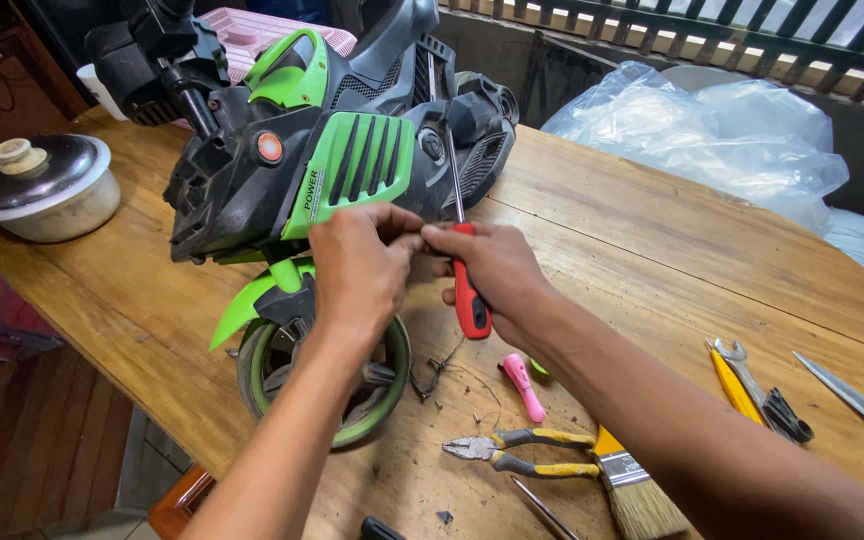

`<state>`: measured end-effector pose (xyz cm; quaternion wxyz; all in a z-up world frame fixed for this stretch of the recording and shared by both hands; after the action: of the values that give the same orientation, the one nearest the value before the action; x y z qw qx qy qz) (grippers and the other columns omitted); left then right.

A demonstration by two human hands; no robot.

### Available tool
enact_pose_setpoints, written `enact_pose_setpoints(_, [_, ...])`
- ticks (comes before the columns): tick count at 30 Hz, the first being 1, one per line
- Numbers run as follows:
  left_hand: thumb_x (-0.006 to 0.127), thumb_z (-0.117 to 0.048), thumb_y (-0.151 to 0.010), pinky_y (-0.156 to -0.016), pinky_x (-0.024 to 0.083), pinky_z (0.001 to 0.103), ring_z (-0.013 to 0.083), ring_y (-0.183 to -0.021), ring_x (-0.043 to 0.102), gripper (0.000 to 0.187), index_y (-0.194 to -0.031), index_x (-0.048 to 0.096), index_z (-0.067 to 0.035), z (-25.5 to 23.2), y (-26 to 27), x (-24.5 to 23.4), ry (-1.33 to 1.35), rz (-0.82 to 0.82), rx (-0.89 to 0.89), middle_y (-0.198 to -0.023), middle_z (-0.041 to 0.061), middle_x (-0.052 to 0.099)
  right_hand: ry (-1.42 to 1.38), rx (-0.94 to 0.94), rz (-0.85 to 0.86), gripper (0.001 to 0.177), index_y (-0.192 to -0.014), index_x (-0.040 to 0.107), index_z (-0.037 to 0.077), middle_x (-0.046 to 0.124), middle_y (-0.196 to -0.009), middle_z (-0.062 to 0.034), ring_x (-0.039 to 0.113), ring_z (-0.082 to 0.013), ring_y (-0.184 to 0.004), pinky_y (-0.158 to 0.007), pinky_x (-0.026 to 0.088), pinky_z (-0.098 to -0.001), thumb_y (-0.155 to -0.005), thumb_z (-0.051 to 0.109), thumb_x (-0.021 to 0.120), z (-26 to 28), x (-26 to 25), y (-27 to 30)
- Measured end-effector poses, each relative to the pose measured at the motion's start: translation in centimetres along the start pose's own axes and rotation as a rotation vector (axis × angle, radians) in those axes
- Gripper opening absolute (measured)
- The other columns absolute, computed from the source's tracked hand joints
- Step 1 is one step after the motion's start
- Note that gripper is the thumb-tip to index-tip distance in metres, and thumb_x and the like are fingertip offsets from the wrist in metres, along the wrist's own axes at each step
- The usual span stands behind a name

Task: The person uses a red-handled screwdriver to remove screws from the front body panel of a green and black toy motorcycle. They then detach the front fender and continue to unscrew fasteners from the front assembly, placing removed screws on the table.

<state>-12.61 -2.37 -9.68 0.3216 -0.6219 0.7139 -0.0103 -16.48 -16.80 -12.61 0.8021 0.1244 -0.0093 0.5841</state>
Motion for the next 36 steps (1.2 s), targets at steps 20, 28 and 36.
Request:
enact_pose_setpoints(20, [0.084,-0.004,-0.08,-0.059,0.057,0.025,0.0095,-0.065,0.073,0.009,-0.088,0.08,-0.004,-2.5,-8.3,-6.8,-0.099,-0.052,0.273,-0.076,0.007,0.078,0.004,-0.199,0.158,0.031,-0.108,0.073,0.003,0.071,-0.09,-0.0007,0.062,-0.0049,-0.068,-0.047,0.053,-0.0224,-0.087,0.027,0.077,8.6,4.7,-3.6])
enact_pose_setpoints(28, [0.089,-0.002,-0.074,-0.061,0.058,0.026,0.011,-0.067,0.075,0.016,-0.086,0.078,-0.002,-2.5,-9.6,-8.6,-0.224,-0.054,0.46,-0.076,0.01,0.077,-0.01,-0.194,0.249,0.026,-0.105,0.075,-0.001,0.073,-0.086,-0.0032,0.061,-0.0043,-0.066,-0.045,0.051,-0.0197,-0.086,0.017,0.076,9.8,5.4,-4.6])
enact_pose_setpoints(36, [0.095,-0.052,-0.07,-0.097,0.041,0.054,0.0408,-0.121,0.053,0.081,-0.122,0.065,0.002,0.1,-10.3,-8.0,-0.769,-0.104,0.26,-0.128,0.024,0.059,0.059,-0.185,0.19,0.026,-0.101,0.075,-0.003,0.069,-0.078,-0.0058,0.058,-0.0086,-0.057,-0.042,0.051,-0.0206,-0.091,0.02,0.073,8.9,5.6,-7.0])
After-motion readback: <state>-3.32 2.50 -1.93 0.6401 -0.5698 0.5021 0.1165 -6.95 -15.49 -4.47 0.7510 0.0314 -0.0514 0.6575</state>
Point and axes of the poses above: each hand's wrist, its own y-axis away from the middle knuckle, its own x-axis out of the palm, z = x × y, the point moved 1 cm from there along -y, towards the middle knuckle
